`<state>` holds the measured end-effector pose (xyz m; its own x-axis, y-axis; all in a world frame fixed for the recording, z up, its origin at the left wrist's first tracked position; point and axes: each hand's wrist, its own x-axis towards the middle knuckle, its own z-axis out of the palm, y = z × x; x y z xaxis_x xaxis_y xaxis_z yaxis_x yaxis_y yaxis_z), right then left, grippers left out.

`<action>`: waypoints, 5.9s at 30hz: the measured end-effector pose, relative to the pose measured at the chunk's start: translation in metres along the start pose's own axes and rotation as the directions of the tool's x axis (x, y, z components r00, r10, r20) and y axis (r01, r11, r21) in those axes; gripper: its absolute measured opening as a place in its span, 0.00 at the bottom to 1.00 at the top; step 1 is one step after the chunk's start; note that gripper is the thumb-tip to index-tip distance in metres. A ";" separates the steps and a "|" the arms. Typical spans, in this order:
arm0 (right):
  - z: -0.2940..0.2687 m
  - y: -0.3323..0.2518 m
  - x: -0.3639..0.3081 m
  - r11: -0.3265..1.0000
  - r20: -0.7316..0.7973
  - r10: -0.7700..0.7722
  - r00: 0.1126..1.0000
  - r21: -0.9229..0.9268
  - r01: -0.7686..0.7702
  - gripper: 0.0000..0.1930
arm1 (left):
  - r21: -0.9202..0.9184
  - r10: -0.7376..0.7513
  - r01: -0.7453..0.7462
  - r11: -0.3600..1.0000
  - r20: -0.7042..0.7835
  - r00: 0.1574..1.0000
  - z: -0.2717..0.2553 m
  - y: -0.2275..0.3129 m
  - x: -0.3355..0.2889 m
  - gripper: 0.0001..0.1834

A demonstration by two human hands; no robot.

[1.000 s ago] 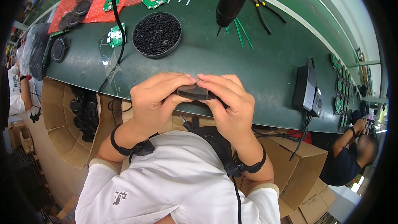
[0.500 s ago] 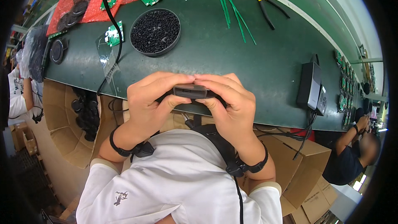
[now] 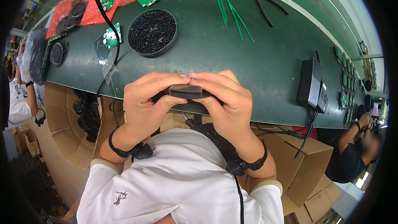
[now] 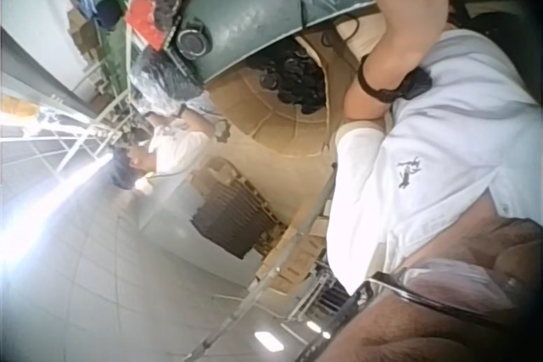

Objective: The person assembles electronic components at a workbench. They use a screwdriver to separate a large circuit board into smaller pieces, then use a hot air gun to solder small components onto the boards. The person also handles a dark blue circular device, attaching wires and placing it into a plastic bag.

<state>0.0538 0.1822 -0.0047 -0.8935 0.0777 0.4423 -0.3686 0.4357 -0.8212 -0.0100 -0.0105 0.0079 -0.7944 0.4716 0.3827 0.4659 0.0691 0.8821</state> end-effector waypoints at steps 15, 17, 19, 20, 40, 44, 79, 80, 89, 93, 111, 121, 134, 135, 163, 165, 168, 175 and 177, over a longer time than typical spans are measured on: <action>-0.016 -0.014 0.011 0.944 0.215 0.057 0.975 -0.330 0.018 0.20 | 0.429 0.167 -0.217 0.877 0.152 0.974 0.001 -0.022 -0.033 0.28; -0.011 -0.011 0.013 0.942 0.167 0.079 0.983 -0.334 -0.019 0.18 | 0.432 0.175 -0.227 0.873 0.157 0.972 0.001 -0.021 -0.032 0.29; -0.004 -0.008 0.014 0.924 0.177 0.062 0.982 -0.382 0.011 0.16 | 0.437 0.171 -0.227 0.870 0.163 0.972 0.000 -0.020 -0.031 0.29; -0.002 -0.007 0.014 0.920 0.173 0.044 0.984 -0.391 0.027 0.15 | 0.439 0.170 -0.226 0.870 0.163 0.972 0.000 -0.020 -0.031 0.29; 0.003 0.027 0.189 0.951 -0.078 0.011 0.997 0.308 0.013 0.41 | 0.878 -0.026 -0.016 0.479 0.032 0.999 -0.053 -0.040 0.080 0.04; 0.008 0.015 0.195 0.985 -0.056 0.028 0.998 0.172 -0.018 0.29 | 0.841 -0.013 0.009 0.541 -0.001 1.000 -0.053 -0.042 0.080 0.05; 0.020 -0.065 0.093 0.703 -0.102 0.000 0.995 0.707 0.072 0.15 | 0.039 -0.144 0.141 0.989 0.076 0.987 -0.012 -0.020 0.010 0.12; 0.020 -0.065 0.092 0.707 -0.108 -0.007 0.994 0.703 0.081 0.15 | 0.036 -0.144 0.142 0.989 0.072 0.987 -0.012 -0.020 0.011 0.12; 0.026 -0.062 0.089 0.859 -0.176 -0.023 0.984 0.500 0.109 0.16 | 0.135 -0.044 0.035 0.990 0.059 0.997 -0.007 -0.019 0.015 0.18; 0.028 -0.059 0.089 0.871 -0.167 -0.012 0.986 0.483 0.092 0.16 | 0.159 -0.065 0.051 0.986 0.084 0.994 -0.007 -0.019 0.016 0.19; 0.031 -0.051 0.088 0.883 -0.157 -0.031 0.987 0.459 0.100 0.15 | 0.190 -0.084 0.064 0.980 0.101 0.991 -0.008 -0.019 0.015 0.19; 0.027 -0.045 0.084 0.921 -0.066 -0.110 0.992 0.369 0.126 0.13 | 0.185 0.000 -0.012 0.983 0.064 0.998 -0.006 -0.025 0.015 0.19; 0.027 -0.061 0.084 0.878 0.021 0.081 0.997 0.472 -0.081 0.15 | 0.209 -0.087 0.066 0.976 0.095 0.992 -0.006 -0.017 0.013 0.20; 0.022 -0.062 0.087 0.811 0.036 0.144 0.989 0.568 -0.139 0.17 | 0.201 -0.094 0.072 0.977 0.102 0.990 -0.008 -0.014 0.011 0.23; -0.432 0.135 -0.105 0.844 -0.829 0.494 0.262 0.386 -0.372 0.11 | 0.107 0.917 -0.916 0.385 -0.154 0.368 -0.075 0.132 -0.022 0.11; -0.451 0.175 -0.099 0.818 -0.829 0.528 0.186 0.438 -0.373 0.12 | 0.117 0.927 -0.922 0.369 -0.124 0.355 -0.078 0.142 -0.023 0.11; -0.470 0.210 -0.076 0.818 -0.861 0.503 0.079 0.445 -0.364 0.14 | 0.153 0.927 -0.914 0.375 -0.085 0.366 -0.084 0.155 -0.025 0.10; -0.513 0.240 -0.061 0.428 -0.838 0.430 0.337 -0.140 -0.893 0.19 | 0.189 0.910 -0.954 0.231 -0.390 0.143 -0.090 0.120 -0.026 0.06; -0.528 0.231 -0.065 0.061 -0.769 0.373 0.520 -0.538 -0.840 0.20 | 0.169 0.860 -0.850 0.499 -0.212 0.463 -0.100 0.114 -0.034 0.17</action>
<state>0.1619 0.7512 -0.0322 -0.4047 0.8922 0.2004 0.8665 0.4442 -0.2277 0.0311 -0.1062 0.1228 -0.0501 0.0913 0.9946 0.9735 -0.2180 0.0690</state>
